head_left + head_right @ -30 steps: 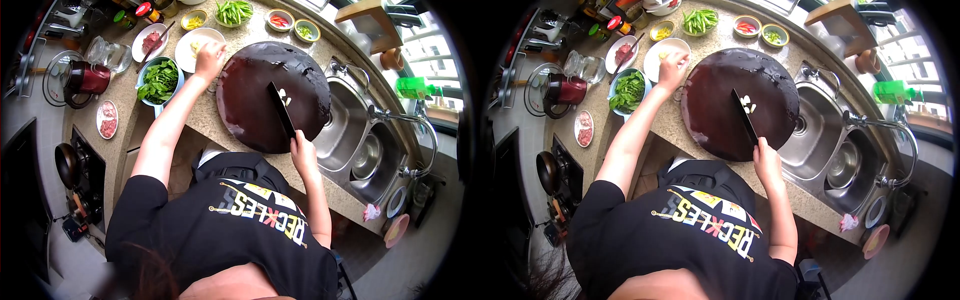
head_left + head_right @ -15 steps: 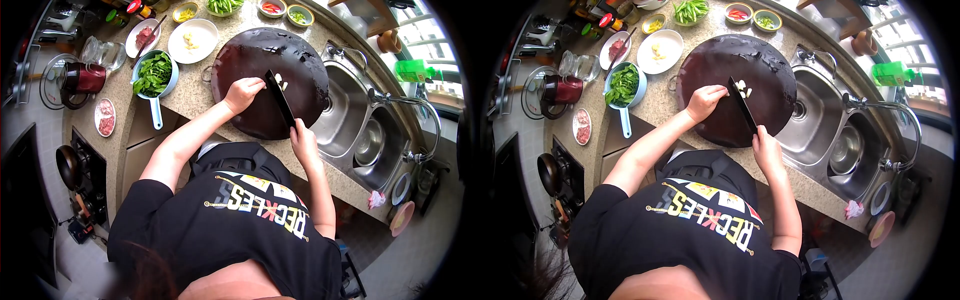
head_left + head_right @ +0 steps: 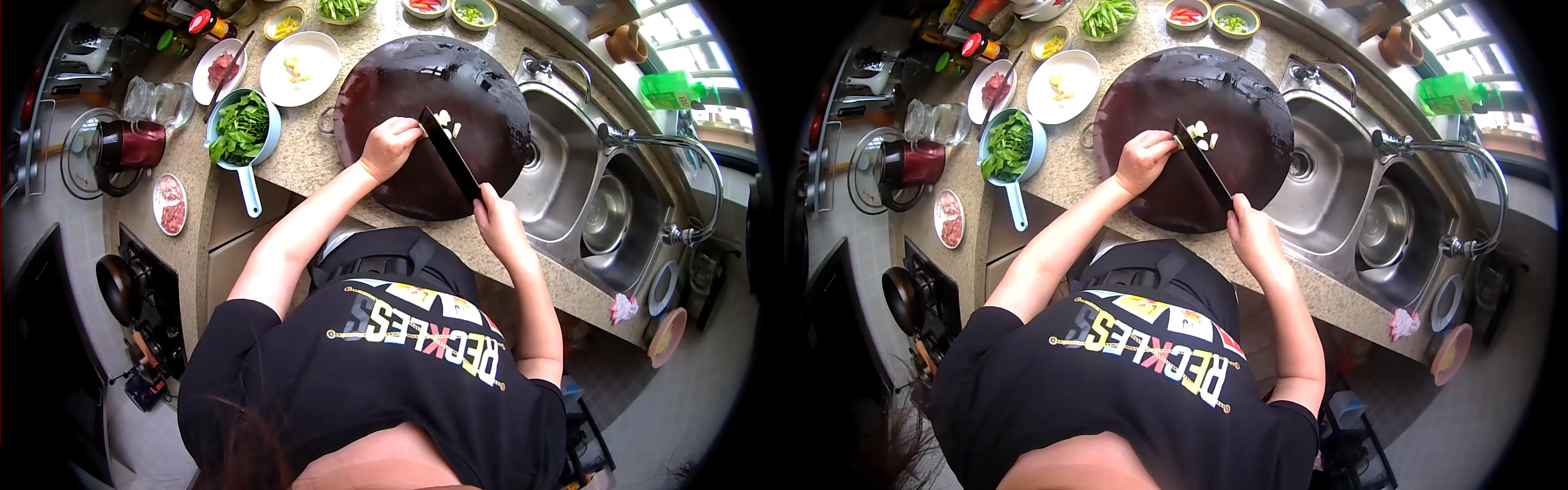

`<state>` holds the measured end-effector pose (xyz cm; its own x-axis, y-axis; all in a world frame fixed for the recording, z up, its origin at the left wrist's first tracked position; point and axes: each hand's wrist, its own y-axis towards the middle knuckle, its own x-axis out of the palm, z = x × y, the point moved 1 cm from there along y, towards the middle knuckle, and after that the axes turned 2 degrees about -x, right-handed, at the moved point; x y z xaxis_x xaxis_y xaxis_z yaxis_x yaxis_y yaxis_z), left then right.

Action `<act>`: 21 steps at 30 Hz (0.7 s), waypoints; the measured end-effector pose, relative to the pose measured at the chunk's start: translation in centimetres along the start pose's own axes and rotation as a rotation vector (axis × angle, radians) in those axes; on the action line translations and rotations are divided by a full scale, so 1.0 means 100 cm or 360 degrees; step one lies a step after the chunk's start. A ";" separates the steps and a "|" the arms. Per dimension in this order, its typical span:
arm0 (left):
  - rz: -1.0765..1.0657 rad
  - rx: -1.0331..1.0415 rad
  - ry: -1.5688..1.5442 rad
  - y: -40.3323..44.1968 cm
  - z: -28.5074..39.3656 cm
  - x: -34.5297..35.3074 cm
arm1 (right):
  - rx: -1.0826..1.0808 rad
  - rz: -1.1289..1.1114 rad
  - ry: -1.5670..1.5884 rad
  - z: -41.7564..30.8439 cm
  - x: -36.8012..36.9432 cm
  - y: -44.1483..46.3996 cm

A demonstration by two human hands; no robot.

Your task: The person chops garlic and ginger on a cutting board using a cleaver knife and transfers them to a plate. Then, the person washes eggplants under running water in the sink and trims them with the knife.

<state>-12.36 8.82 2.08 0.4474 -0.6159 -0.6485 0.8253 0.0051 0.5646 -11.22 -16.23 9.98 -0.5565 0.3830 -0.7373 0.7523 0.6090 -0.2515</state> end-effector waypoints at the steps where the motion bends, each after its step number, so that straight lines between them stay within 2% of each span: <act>1: -0.0003 -0.0001 -0.0004 0.000 0.000 0.001 | -0.0021 -0.0011 0.0048 0.001 -0.001 0.001; 10: 0.0035 0.0015 -0.0059 0.001 0.000 0.001 | -0.0157 -0.0053 0.0232 0.009 0.015 0.028; 13: 0.0009 0.0011 -0.0031 0.001 -0.001 -0.001 | 0.0013 -0.0049 -0.0194 -0.014 0.024 0.031; 21: 0.0018 -0.0025 -0.0008 -0.003 -0.005 0.001 | -0.0095 0.0022 -0.0240 -0.018 0.004 0.012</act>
<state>-12.46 9.13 1.61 0.4548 -0.6197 -0.6396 0.8258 0.0244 0.5635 -11.23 -14.08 10.51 -0.4836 0.2856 -0.8274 0.7346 0.6464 -0.2063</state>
